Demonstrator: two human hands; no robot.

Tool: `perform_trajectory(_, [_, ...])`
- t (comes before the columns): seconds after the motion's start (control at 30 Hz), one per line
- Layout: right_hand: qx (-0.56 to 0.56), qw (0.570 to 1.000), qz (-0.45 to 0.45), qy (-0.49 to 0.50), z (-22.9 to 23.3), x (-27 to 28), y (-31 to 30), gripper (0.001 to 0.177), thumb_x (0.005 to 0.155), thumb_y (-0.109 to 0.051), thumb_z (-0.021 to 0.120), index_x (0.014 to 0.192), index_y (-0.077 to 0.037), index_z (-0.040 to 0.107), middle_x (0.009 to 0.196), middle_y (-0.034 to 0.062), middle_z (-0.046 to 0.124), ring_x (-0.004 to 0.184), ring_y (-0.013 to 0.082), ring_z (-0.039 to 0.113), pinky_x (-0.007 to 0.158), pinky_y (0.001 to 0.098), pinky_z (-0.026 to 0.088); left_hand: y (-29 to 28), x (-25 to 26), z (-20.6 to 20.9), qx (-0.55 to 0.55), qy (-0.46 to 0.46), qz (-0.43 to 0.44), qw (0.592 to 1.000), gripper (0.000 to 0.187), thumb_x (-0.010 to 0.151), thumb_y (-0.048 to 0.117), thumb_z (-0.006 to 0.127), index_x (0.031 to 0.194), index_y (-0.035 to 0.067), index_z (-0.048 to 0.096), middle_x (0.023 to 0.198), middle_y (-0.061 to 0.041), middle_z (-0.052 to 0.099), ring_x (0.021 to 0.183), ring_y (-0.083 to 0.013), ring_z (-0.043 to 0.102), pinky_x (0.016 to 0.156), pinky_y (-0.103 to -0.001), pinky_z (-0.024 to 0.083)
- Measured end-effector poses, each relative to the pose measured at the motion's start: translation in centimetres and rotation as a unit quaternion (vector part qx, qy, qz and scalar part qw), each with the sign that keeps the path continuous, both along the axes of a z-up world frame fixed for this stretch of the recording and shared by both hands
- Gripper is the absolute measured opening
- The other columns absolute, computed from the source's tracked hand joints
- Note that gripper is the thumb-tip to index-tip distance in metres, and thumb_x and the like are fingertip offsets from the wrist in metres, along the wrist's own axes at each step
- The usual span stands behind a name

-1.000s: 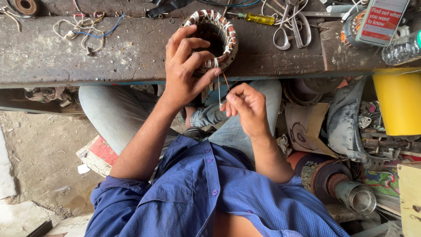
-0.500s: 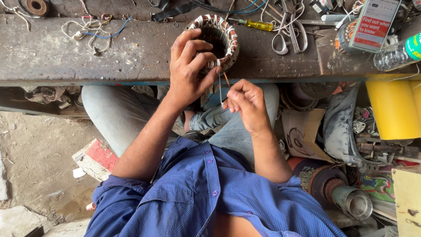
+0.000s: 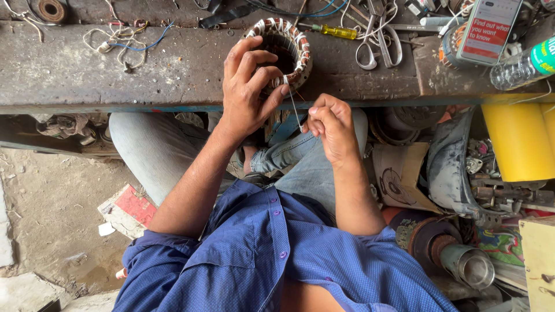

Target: The person sits on the floor and works on a motor stator placed on a low workbench. They use a white string to tie and secure the copper windings, then use scissors to cut the string. The workspace is cluttered with tools and parts.

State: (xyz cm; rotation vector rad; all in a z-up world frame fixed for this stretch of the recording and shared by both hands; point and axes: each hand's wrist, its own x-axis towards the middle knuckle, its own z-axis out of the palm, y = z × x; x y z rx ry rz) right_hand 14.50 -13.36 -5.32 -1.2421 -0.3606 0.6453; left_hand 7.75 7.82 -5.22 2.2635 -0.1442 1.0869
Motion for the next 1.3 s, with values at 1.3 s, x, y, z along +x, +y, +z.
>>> perform_trajectory(1.3, [-0.192,0.817,-0.184,-0.512,2.5,-1.1,3.8,0.008,0.096,-0.006,0.076,0.098,-0.004,0.068,0.061,0.0035,0.055,0.054,0.0132,0.054,0.053,0.0317,0.042,-0.8,-0.1,2.9,-0.019,0.046,0.035,0.998,0.028,0.096,0.033,0.078,0.088,0.007,0.071,0.112,-0.008,0.066,0.132,-0.0361,0.051,0.101,-0.050,0.044])
